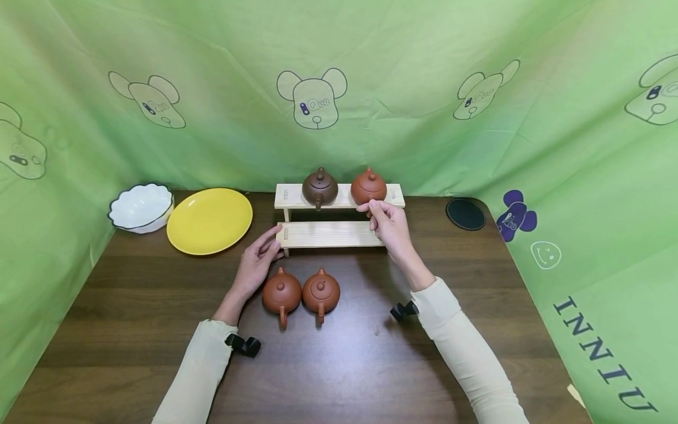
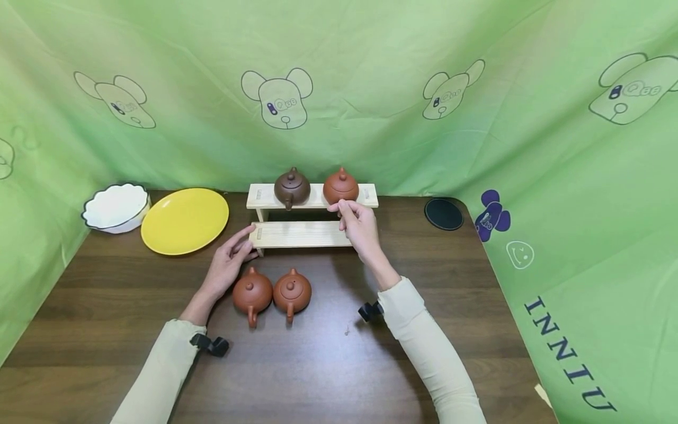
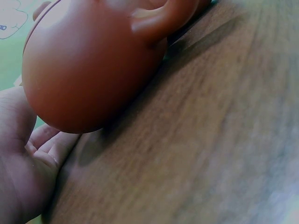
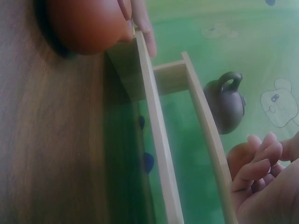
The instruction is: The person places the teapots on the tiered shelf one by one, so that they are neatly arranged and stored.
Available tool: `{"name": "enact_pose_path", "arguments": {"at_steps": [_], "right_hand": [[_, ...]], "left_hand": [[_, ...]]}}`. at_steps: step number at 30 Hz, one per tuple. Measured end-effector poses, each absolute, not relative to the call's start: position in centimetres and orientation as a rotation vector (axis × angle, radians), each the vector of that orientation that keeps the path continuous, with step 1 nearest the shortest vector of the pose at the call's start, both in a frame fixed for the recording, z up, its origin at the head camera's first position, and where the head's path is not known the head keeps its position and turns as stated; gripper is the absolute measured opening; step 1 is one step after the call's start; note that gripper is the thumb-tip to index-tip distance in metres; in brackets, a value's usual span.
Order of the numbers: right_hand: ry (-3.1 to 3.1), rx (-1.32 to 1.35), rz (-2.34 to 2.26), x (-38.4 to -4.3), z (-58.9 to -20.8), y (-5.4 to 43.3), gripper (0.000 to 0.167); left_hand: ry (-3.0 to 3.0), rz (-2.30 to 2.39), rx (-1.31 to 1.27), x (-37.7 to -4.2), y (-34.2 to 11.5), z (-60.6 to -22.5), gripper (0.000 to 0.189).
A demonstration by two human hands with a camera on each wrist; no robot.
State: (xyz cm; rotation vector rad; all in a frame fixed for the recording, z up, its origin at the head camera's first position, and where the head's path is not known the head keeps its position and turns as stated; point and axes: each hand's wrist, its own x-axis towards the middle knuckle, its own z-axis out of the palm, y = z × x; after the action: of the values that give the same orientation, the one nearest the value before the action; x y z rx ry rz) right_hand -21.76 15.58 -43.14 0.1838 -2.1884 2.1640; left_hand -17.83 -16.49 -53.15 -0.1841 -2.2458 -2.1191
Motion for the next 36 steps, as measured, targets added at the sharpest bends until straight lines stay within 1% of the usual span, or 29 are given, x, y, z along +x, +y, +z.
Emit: {"name": "enact_pose_path", "arguments": {"at_steps": [11,19,27,32,36], "right_hand": [[-2.185,0.151,2.144,-22.0,-43.4,16.1,0.038],[-2.151,0.037,2.138,-21.8,-43.3,17.0,0.025],[-2.118,-0.003,2.137,-21.4,-43.6,17.5,0.026],[-2.046,-0.085,2.106,-21.1,-44.1,17.8,0.020],[-2.055,-0.147,2.064,-20.0,-45.1,18.2,0.018]], "left_hand": [[-2.269,-2.103,-0.177,-17.8,-16.6,-52.9,0.047],[-2.292,-2.097,-0.151,-17.7,-16.8,-52.6,0.047],[-2.290,-2.107,-0.143,-17.6,-16.7,-52.5,0.047],[-2.285,-2.112,-0.162,-17.6,-16.7,-52.6,0.047],[-2.265,-2.099,-0.205,-17.6,-16.7,-52.9,0.047]]}}
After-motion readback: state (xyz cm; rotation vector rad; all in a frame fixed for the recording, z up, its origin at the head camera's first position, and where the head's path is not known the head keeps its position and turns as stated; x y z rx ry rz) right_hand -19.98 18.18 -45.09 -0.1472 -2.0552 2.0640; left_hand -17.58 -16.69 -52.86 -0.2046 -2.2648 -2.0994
